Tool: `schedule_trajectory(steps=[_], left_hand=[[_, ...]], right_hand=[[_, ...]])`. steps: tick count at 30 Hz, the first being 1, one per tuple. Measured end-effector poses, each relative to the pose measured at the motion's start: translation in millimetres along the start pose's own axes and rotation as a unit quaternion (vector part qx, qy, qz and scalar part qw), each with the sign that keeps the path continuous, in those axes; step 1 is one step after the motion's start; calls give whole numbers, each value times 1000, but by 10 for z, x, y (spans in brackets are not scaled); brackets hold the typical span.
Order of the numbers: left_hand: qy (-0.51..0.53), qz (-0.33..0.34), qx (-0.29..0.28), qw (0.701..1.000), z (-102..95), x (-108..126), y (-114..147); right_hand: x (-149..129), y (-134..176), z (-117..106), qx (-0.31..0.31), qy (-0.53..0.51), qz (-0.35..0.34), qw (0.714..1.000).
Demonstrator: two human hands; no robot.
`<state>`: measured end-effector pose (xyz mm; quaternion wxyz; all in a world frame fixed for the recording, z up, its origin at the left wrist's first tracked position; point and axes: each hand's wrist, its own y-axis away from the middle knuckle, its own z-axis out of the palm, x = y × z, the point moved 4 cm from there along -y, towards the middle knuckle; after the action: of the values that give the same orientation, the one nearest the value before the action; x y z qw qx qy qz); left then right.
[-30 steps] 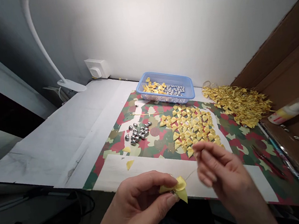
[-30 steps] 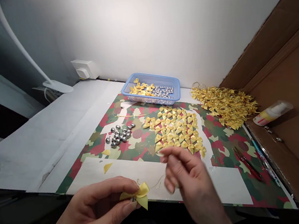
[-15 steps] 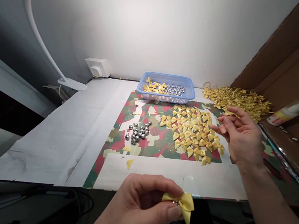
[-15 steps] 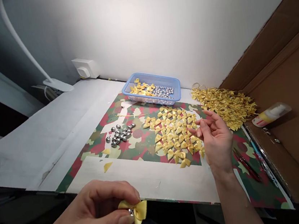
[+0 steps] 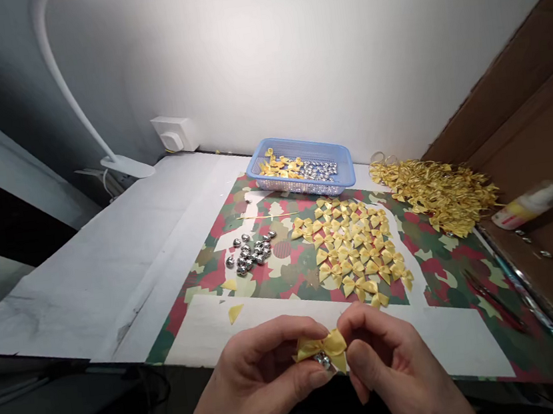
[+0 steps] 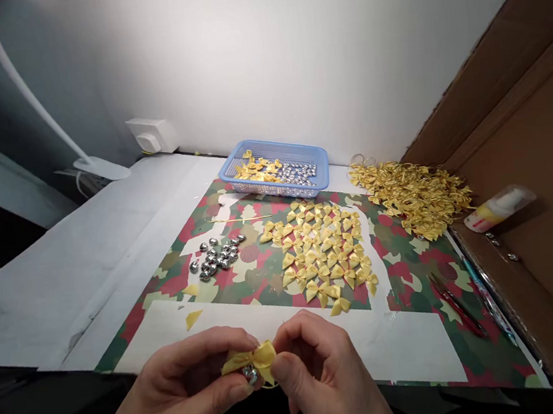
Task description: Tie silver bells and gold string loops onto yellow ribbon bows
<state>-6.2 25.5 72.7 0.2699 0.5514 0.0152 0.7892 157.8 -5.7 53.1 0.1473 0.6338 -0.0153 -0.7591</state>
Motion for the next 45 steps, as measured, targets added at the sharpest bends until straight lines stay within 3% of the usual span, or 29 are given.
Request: schedule_trajectory(steps=[4, 11, 16, 20, 23, 26, 28, 29, 32, 34, 39, 42, 45], left_hand=[[-21, -18, -25, 999, -59, -30, -14], [-70, -12, 17, 997, -131, -32, -36], [-2, -55, 7, 998, -101, -87, -106], [-51, -58, -15, 997, -95, -128, -115], [-154, 64, 49, 985, -193, -95, -59], [-275, 280, 114, 913, -245, 7, 85], [-332, 326, 87, 881, -199, 7, 133], [-322, 301, 72, 895, -182, -13, 122], [-161, 119, 57, 978, -151, -130, 20], [-79, 30, 41, 996, -116, -194, -46], [-60, -24, 61, 996, -233, -286, -181], [-193, 6, 76, 978, -331, -281, -231], [-309, 29, 82, 947, -366, -229, -260]], right_hand=[[-43, -23, 82, 58, 23, 11, 998], [62, -2, 127, 100, 20, 17, 995], [222, 14, 148, 184, 56, -69, 979], [315, 28, 173, 227, 73, -128, 963], [313, 32, 196, 249, 81, -144, 954], [237, 33, 223, 270, 102, -176, 941], [168, 37, 244, 279, 132, -218, 926], [139, 39, 257, 279, 151, -242, 917], [122, 32, 310, 247, 202, -296, 900], [164, 15, 343, 218, 213, -308, 901], [181, 21, 316, 205, 184, -276, 921], [5, 142, 20, 310, 109, -233, 915], [-221, 381, -516, 431, -11, -268, 861]])
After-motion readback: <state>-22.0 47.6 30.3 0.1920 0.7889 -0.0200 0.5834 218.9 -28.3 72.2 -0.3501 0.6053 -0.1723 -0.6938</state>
